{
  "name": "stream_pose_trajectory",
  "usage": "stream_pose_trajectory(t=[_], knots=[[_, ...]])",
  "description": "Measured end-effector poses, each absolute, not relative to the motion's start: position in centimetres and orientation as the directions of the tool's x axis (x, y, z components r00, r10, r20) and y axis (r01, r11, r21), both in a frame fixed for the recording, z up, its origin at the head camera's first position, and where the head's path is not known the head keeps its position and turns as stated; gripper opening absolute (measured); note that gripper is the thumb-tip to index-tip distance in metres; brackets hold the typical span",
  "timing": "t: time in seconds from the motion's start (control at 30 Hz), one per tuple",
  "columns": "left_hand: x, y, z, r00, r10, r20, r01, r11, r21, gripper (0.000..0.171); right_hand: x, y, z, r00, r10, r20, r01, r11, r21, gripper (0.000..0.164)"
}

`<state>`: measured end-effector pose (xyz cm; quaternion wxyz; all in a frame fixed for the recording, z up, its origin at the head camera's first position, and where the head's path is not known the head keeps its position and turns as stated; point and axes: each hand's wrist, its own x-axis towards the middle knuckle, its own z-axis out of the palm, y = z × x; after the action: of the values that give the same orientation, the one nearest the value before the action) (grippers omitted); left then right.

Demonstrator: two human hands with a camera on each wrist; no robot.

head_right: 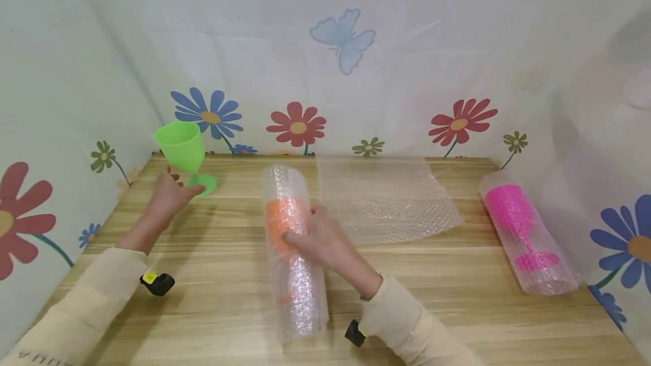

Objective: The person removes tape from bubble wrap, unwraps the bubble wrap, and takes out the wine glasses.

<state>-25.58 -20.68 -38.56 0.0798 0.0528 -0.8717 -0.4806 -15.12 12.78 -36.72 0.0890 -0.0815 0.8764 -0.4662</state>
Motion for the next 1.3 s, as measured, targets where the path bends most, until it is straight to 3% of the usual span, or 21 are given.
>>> stream_pose_trajectory(t=[0.17,0.33,0.7,0.93,1.3], knots=[[-23.3,-19.1,-37.9,-0.991,-0.128,0.037,-0.041,0.559,0.828,0.092,-15.2,12.7,-37.1,-0.968,-0.238,-0.084,-0.073,0.584,-0.809,0.087],[-21.8,-17.7,-37.3,-0.996,-0.016,-0.092,-0.087,0.525,0.847,0.096,-15.3,12.9,-37.3,-0.966,-0.234,-0.113,-0.049,0.591,-0.805,0.088],[-18.1,-14.2,-38.4,-0.945,0.215,-0.246,-0.130,0.442,0.888,0.081,-15.4,12.8,-38.0,-0.960,-0.231,-0.157,-0.021,0.622,-0.783,0.081],[-16.1,-11.4,-39.1,-0.908,0.305,-0.288,-0.190,0.315,0.930,0.062,-15.3,12.3,-38.3,-0.961,-0.235,-0.148,-0.032,0.624,-0.781,0.079],[-14.9,-9.7,-39.3,-0.886,0.366,-0.287,-0.215,0.225,0.950,0.073,-15.0,11.8,-38.4,-0.963,-0.237,-0.129,-0.058,0.650,-0.758,0.070]])
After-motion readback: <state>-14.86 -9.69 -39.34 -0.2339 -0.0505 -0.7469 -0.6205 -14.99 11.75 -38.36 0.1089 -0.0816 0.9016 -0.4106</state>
